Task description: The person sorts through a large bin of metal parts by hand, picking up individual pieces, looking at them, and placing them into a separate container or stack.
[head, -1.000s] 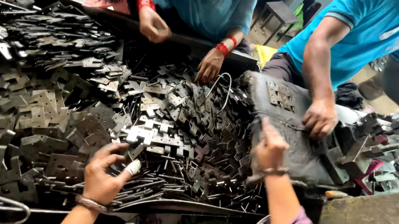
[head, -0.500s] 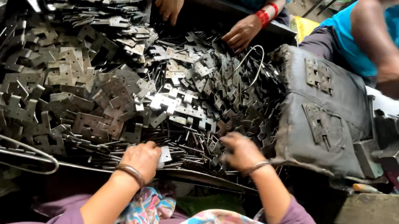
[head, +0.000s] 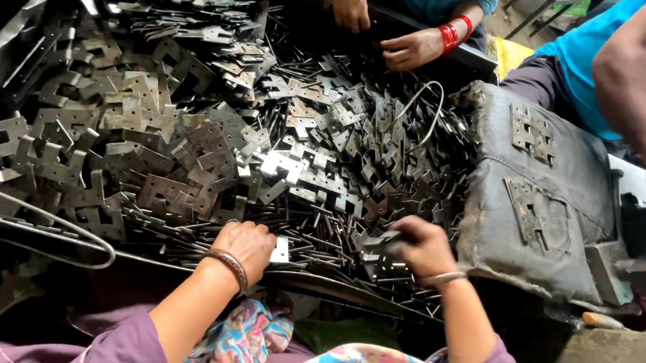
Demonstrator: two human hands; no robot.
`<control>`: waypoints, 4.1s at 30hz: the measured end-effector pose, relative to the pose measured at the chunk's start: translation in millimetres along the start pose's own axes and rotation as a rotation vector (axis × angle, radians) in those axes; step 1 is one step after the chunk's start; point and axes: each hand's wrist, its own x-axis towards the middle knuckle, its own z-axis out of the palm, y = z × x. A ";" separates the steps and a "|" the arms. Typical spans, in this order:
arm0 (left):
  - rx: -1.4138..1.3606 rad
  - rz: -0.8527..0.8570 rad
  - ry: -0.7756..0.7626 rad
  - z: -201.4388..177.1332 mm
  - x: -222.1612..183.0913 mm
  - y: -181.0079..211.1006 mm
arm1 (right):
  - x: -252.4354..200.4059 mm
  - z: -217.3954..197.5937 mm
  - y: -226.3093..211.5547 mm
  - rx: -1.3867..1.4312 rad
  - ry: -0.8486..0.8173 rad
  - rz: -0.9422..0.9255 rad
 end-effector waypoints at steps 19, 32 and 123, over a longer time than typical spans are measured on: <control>-2.392 0.028 0.615 6.0 -11.9 -3.0 | 17.3 64.8 -68.3 0.839 0.242 -0.141; -2.262 -0.304 0.457 8.7 -11.4 51.7 | -36.0 151.4 -141.6 -0.224 -0.028 -0.753; -2.570 -0.307 0.744 14.2 -34.9 -59.6 | 15.3 123.8 -139.7 -0.685 -0.076 -0.577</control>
